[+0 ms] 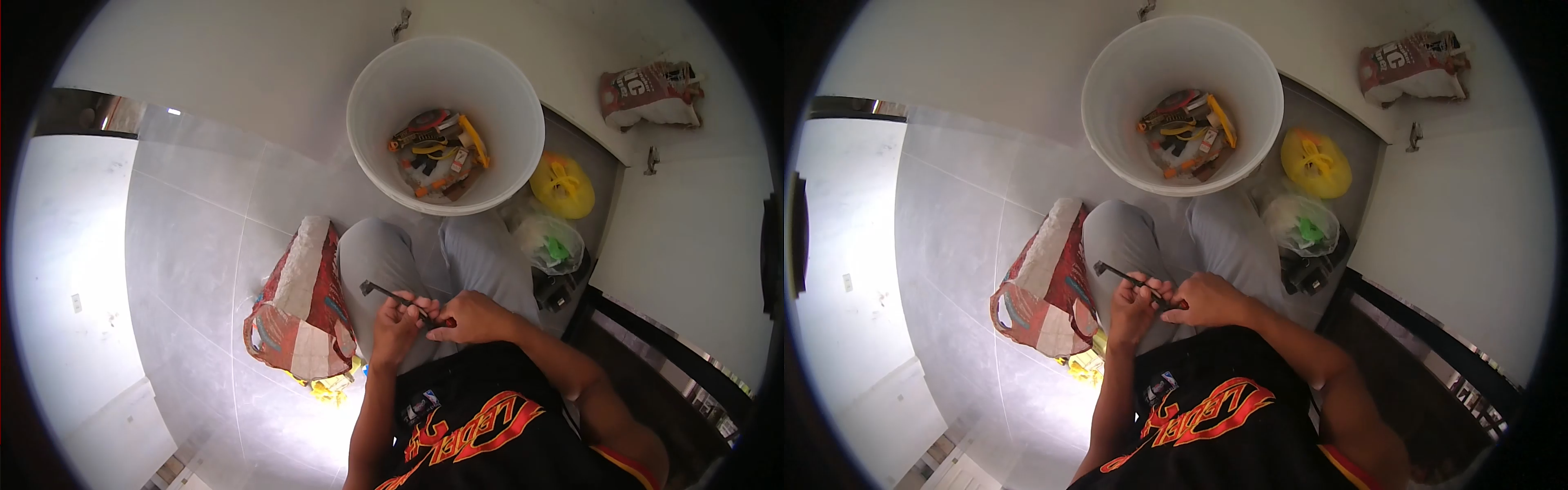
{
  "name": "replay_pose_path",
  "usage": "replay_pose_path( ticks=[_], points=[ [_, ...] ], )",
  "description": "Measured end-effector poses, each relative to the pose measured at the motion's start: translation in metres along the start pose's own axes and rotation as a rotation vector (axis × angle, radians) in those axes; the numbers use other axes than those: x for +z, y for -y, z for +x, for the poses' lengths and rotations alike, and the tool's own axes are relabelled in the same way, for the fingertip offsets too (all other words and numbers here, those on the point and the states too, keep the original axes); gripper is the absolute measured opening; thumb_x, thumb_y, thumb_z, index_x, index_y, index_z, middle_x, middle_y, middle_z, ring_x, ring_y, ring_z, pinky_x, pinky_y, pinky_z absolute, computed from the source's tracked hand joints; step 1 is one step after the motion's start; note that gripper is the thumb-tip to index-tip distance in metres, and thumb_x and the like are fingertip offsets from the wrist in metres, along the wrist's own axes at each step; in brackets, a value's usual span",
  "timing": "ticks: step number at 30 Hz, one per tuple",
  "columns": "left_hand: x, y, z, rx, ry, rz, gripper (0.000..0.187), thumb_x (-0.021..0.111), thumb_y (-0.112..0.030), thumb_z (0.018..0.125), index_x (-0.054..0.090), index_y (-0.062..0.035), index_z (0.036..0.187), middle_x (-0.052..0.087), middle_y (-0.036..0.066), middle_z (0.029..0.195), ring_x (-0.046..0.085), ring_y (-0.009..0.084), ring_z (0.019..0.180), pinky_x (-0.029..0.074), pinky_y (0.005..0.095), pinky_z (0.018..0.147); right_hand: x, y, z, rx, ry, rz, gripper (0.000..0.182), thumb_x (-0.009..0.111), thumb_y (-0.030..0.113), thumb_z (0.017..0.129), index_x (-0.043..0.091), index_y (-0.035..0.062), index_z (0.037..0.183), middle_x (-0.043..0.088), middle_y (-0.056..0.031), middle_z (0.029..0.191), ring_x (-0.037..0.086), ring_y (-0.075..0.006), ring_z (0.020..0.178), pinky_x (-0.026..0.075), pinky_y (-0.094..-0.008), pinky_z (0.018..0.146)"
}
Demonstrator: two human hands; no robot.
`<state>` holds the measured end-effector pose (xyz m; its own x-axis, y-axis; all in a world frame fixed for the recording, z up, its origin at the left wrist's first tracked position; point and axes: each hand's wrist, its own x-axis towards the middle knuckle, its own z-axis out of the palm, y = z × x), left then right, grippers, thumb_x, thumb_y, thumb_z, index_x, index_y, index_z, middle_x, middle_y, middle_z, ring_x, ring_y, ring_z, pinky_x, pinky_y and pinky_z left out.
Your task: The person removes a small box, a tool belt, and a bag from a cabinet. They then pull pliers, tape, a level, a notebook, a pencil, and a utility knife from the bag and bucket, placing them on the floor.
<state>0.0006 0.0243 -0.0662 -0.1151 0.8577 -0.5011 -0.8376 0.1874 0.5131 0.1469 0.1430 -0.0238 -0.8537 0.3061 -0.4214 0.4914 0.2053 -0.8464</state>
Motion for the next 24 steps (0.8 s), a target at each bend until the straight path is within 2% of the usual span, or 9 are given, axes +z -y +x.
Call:
replay_pose_path(
  ticks=[4,6,9,12,15,19,21,22,24],
  points=[
    [0.002,-0.003,0.003,-0.008,0.048,0.076,0.020,0.048,-0.016,0.093,0.044,-0.0053,0.109,0.059,0.017,0.104,0.056,0.0302,0.104,0.045,0.0441,0.091,-0.002,-0.001,-0.003,-0.018,-0.028,0.043,0.038,0.066,0.033,0.072,0.054,0.0007,0.058,0.053,-0.0157,0.055,0.055,-0.0345,0.056,0.041,-0.0413,0.054],
    [0.021,-0.014,0.004,-0.093,-0.047,-0.161,0.031,0.043,-0.036,0.094,0.046,-0.0085,0.108,0.056,0.013,0.111,0.053,0.0278,0.107,0.040,0.0472,0.093,-0.004,-0.001,-0.004,-0.024,-0.040,0.054,0.036,0.065,0.031,0.072,0.054,0.0001,0.058,0.052,-0.0159,0.055,0.054,-0.0342,0.055,0.041,-0.0407,0.054],
    [0.016,-0.010,0.005,-0.057,-0.073,-0.264,0.044,0.041,-0.047,0.092,0.050,-0.0057,0.106,0.056,0.016,0.108,0.052,0.0307,0.106,0.039,0.0484,0.094,-0.008,-0.005,-0.008,-0.089,-0.068,0.134,0.032,0.067,0.025,0.072,0.054,-0.0015,0.060,0.049,-0.0144,0.052,0.048,-0.0270,0.046,0.038,-0.0350,0.048],
    [0.004,-0.004,0.007,-0.012,0.093,-0.154,0.042,0.042,-0.048,0.091,0.055,-0.0084,0.098,0.054,0.007,0.096,0.054,0.0246,0.094,0.036,0.0504,0.094,-0.014,-0.008,-0.012,-0.110,-0.040,0.130,0.030,0.068,0.022,0.070,0.054,-0.0019,0.059,0.048,-0.0130,0.050,0.045,-0.0222,0.044,0.036,-0.0331,0.047],
    [0.002,0.003,0.007,0.041,0.054,-0.108,0.042,0.043,-0.048,0.090,0.056,-0.0078,0.093,0.052,0.004,0.087,0.054,0.0234,0.087,0.036,0.0500,0.093,-0.017,-0.006,-0.015,-0.146,0.062,0.167,0.029,0.069,0.020,0.069,0.053,-0.0020,0.059,0.046,-0.0113,0.049,0.043,-0.0188,0.043,0.036,-0.0318,0.047],
    [0.002,0.010,0.011,0.089,0.031,-0.141,0.043,0.044,-0.047,0.090,0.056,-0.0062,0.097,0.054,0.004,0.088,0.055,0.0235,0.088,0.037,0.0479,0.091,-0.011,-0.005,-0.013,-0.169,0.052,0.193,0.029,0.068,0.019,0.070,0.053,-0.0022,0.059,0.044,-0.0095,0.048,0.039,-0.0157,0.043,0.035,-0.0301,0.047],
    [0.007,0.009,0.011,0.087,-0.020,0.026,0.051,0.040,-0.051,0.090,0.052,-0.0050,0.111,0.055,0.009,0.100,0.053,0.0239,0.097,0.037,0.0462,0.094,-0.013,-0.003,-0.011,-0.157,0.066,0.203,0.029,0.068,0.020,0.070,0.053,-0.0023,0.060,0.044,-0.0095,0.048,0.038,-0.0150,0.044,0.035,-0.0297,0.047],
    [0.015,0.002,0.012,0.085,-0.037,0.022,0.051,0.040,-0.051,0.090,0.052,-0.0050,0.111,0.055,0.009,0.100,0.053,0.0239,0.097,0.037,0.0462,0.094,-0.016,-0.004,-0.011,-0.127,-0.001,0.235,0.028,0.067,0.019,0.072,0.053,-0.0020,0.060,0.044,-0.0074,0.048,0.038,-0.0120,0.045,0.034,-0.0284,0.046],
    [0.027,-0.009,0.012,0.000,-0.064,-0.131,0.058,0.033,-0.050,0.093,0.040,-0.0027,0.127,0.052,0.013,0.117,0.047,0.0252,0.113,0.036,0.0425,0.096,-0.022,-0.005,-0.012,-0.090,-0.045,0.281,0.027,0.066,0.018,0.073,0.053,-0.0016,0.060,0.043,-0.0053,0.047,0.039,-0.0091,0.046,0.034,-0.0272,0.046]
  ],
)
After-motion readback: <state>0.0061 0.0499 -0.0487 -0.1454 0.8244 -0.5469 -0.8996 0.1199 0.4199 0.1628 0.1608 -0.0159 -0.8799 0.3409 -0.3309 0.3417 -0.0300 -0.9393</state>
